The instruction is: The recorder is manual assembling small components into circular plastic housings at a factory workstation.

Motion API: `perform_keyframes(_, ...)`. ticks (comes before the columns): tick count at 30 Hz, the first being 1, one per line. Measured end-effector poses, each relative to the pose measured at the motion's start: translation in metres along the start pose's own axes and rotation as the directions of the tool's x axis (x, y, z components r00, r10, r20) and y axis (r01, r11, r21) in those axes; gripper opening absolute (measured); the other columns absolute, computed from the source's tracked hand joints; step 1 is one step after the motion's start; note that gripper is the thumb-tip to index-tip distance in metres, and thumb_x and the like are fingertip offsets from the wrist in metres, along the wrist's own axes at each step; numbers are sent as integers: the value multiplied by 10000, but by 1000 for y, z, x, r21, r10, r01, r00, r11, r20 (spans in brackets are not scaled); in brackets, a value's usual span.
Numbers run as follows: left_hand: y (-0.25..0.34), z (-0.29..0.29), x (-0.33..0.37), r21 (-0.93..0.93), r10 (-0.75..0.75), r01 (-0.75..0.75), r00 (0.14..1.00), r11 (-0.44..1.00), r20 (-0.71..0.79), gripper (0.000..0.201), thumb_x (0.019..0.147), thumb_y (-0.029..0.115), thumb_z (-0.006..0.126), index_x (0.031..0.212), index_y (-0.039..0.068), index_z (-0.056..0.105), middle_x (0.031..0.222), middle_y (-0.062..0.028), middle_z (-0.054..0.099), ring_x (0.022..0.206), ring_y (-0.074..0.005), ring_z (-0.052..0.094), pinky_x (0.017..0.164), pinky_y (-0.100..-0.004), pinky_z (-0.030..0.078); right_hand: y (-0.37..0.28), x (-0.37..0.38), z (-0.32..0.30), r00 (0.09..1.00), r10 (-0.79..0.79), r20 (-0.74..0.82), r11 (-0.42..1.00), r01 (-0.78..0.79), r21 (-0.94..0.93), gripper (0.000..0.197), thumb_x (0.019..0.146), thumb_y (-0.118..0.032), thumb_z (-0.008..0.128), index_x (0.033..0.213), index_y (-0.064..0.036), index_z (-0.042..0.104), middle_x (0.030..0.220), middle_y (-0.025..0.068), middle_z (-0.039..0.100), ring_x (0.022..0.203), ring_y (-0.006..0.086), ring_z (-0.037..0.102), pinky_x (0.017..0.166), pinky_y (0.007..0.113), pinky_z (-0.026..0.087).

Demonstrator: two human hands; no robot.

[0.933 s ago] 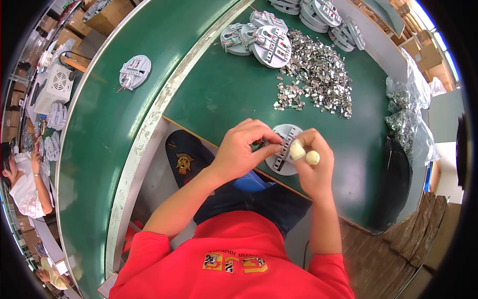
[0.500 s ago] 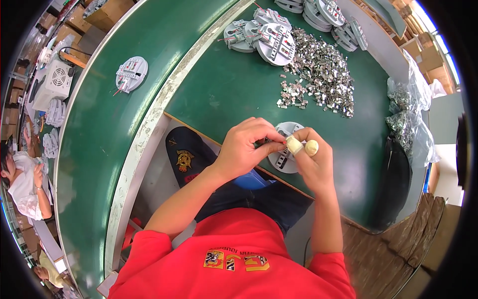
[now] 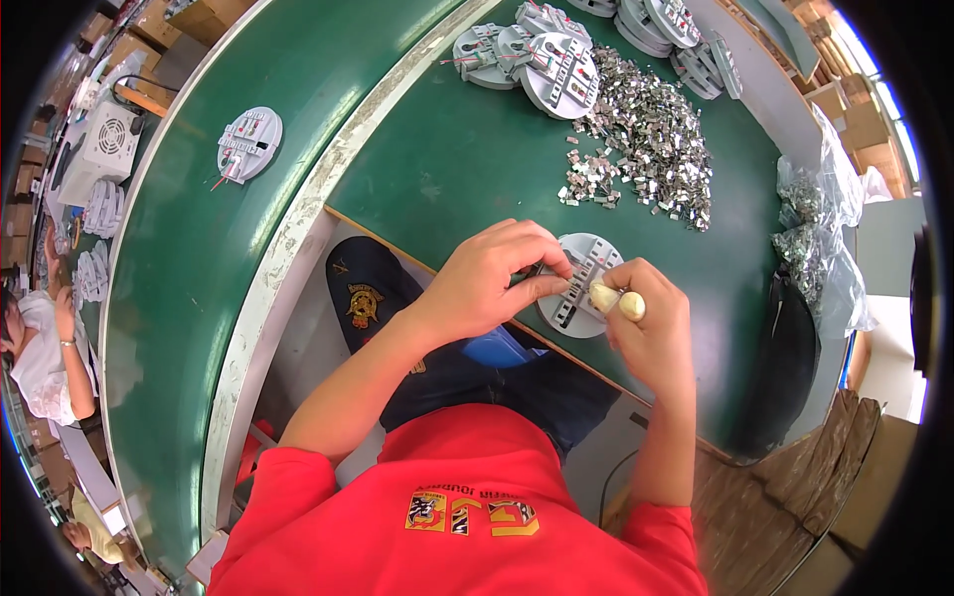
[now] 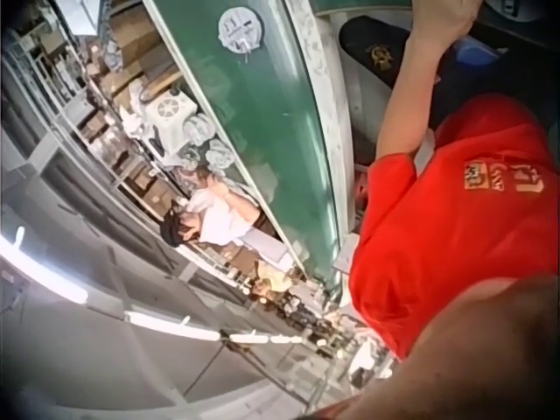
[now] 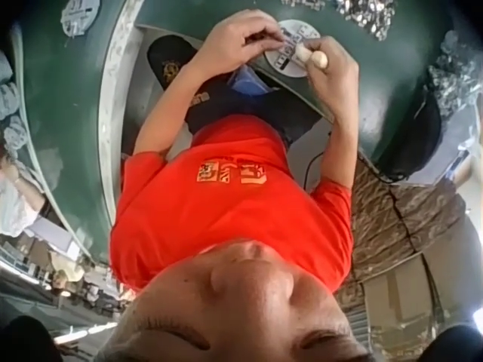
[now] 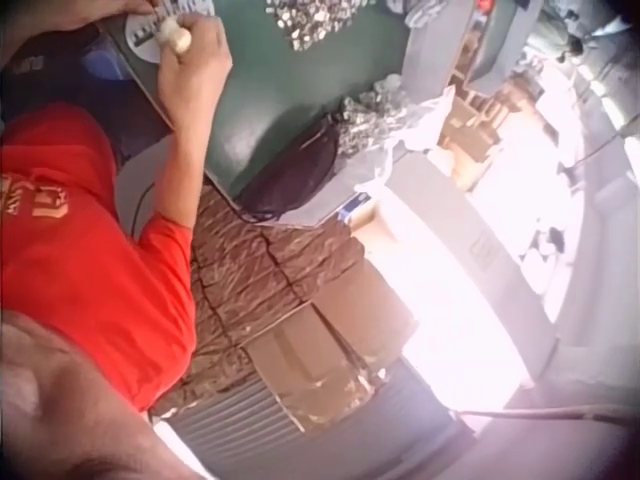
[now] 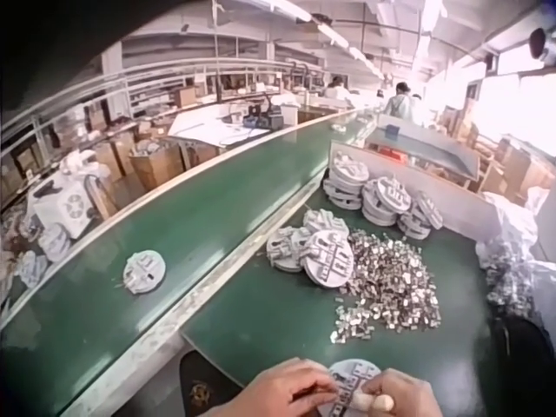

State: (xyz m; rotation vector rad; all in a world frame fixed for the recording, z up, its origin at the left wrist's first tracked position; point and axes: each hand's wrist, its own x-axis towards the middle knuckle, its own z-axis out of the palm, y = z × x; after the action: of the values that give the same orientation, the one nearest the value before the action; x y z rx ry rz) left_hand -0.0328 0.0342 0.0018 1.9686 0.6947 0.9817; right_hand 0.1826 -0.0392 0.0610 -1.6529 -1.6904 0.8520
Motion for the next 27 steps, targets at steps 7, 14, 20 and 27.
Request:
perform_keyframes(7,1,4,-2,-11,-26,26,1000,1000,-11,123,908,121,780,968,63,689,990,-65,689,910,-278,655,798,-384,524,1,3,3,991,-121,64,972,132,-197,182,850,-10,729,994,-13,617,944,162,656,783,398,666,674,444,536)
perform_keyframes(14,4,6,-3,48,-26,27,999,998,-28,121,892,101,777,957,57,685,989,-75,691,924,-291,660,798,-382,533,-2,7,9,969,-220,113,908,246,-339,220,841,-28,733,997,-23,578,931,159,625,769,405,654,650,473,519)
perform_keyframes(20,-2,5,-3,19,-9,10,1000,1000,-19,116,873,84,782,954,50,706,983,-80,697,915,-292,668,800,-381,541,-26,16,8,945,-161,283,795,295,-530,210,833,-31,721,964,-23,558,912,159,606,762,404,658,635,491,506)
perform_keyframes(27,-1,1,1,-101,-116,118,993,988,27,135,866,48,796,986,35,736,984,-78,714,818,-215,684,718,-323,537,-28,24,10,920,-189,343,724,366,-585,190,827,-46,721,952,-11,582,929,164,620,733,366,679,617,457,546)
